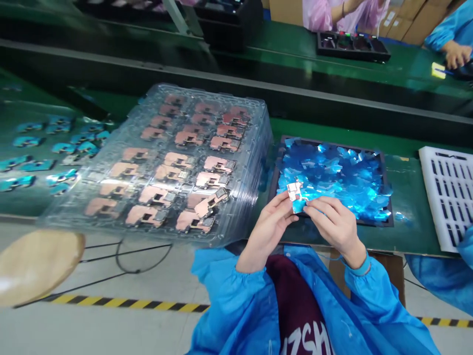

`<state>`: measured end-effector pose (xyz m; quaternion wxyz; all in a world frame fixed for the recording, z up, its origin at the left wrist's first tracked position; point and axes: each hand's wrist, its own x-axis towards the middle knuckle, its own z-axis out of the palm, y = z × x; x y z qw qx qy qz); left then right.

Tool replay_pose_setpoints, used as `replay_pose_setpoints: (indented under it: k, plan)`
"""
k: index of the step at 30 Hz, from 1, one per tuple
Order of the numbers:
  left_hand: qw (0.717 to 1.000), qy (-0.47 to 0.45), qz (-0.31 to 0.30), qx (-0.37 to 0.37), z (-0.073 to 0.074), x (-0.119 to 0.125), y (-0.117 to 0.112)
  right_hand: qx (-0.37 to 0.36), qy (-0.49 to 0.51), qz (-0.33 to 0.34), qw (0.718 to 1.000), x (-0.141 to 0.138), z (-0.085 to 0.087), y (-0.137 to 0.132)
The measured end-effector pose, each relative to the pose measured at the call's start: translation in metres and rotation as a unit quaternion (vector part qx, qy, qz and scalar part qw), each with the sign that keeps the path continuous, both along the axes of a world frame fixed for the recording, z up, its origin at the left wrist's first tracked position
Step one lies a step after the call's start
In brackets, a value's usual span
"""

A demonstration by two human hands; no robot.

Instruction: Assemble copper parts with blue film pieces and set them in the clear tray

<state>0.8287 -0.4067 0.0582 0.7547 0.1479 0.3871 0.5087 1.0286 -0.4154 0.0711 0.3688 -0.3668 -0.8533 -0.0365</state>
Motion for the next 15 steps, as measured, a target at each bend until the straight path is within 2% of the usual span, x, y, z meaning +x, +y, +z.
replay_pose_setpoints:
  k: [3,8,15]
  plan:
    - [1.000,-0.012,0.019,-0.014,0.001,-0.002,0.002,-0.016,0.026,0.031,0.999,0.005,0.001,-0.005]
    - [0.999,-0.002,0.051,-0.016,0.007,0.001,0.002,0.013,0.089,0.002,0.996,0.010,0.003,-0.008]
    - [0.999,0.014,0.047,0.008,0.014,0.007,0.000,0.026,0.039,-0.001,0.999,0.010,0.003,-0.006]
